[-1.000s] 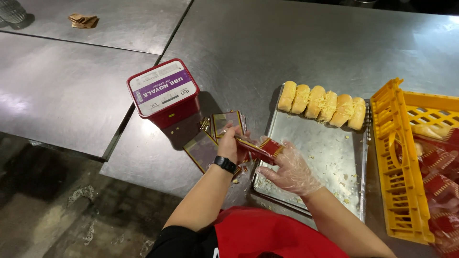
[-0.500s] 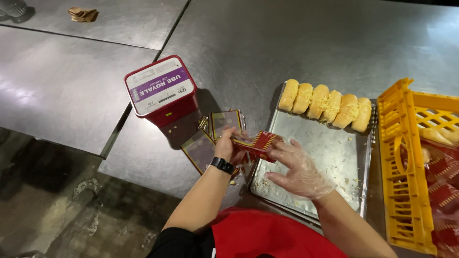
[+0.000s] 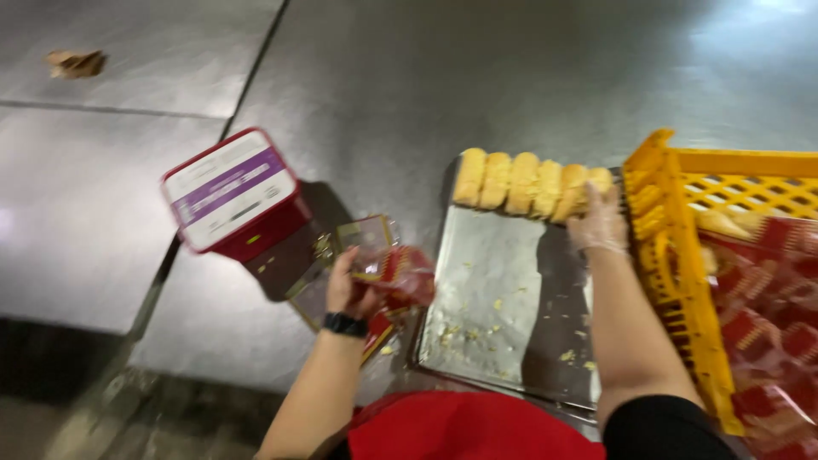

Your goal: Packing individual buns into plastic bags and placing them in a storage crate.

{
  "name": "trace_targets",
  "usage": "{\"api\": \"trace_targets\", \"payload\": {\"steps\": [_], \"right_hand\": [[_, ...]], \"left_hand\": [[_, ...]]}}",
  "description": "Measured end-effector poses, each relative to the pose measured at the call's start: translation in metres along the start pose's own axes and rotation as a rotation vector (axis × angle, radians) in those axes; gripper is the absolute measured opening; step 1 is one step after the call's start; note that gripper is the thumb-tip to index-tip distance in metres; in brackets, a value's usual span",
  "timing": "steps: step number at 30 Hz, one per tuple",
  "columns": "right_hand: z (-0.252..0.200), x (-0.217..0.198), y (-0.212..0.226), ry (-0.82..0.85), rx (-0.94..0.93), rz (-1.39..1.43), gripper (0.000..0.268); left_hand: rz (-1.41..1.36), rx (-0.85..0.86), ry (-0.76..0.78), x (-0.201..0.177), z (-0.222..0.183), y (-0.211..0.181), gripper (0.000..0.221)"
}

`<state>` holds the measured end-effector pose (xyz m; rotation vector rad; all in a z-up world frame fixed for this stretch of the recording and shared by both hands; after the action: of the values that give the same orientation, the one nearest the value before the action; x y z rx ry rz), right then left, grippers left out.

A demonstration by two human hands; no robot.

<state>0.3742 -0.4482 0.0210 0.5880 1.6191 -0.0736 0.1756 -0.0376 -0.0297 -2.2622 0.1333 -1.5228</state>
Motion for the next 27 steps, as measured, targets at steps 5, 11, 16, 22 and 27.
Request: {"api": "trace_targets", "payload": {"steps": [5, 11, 16, 22, 27], "right_hand": [[0.093, 0.081, -0.058, -0.162, -0.199, 0.194, 0.071], [-0.002, 0.011, -0.057, -0.155, -0.166, 0.389, 0.056], [-0.136, -0.026, -0.036, 0.200, 0.153, -0.029, 0.066], [-0.078, 0.023, -0.034, -0.282, -0.390, -0.309, 0.081], [-0.058, 0.062, -0.046, -0.210, -0.329, -0.415, 0.076]], "left_hand": [[0.008, 0.050, 0.053, -0.026, 0.007, -0.017, 0.035], [0.011, 0.087, -0.048, -0.035, -0.013, -0.046, 0.031], [0.073, 0.196, -0.072, -0.031, -0.029, -0.069, 0.009], [0.033, 0.154, 0.010, -0.033, -0.018, -0.055, 0.010], [0.009, 0.152, 0.021, -0.028, -0.021, -0.051, 0.008]]}}
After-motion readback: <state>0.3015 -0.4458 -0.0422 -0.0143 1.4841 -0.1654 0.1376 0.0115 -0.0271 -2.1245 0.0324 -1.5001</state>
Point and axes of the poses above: each hand's wrist, its own z-axis towards the middle knuckle, its own x-axis out of the palm, y = z × x, the point moved 6 cm from there along z, towards the middle knuckle, and after that the axes turned 11 degrees about x, right-handed, at the moved point
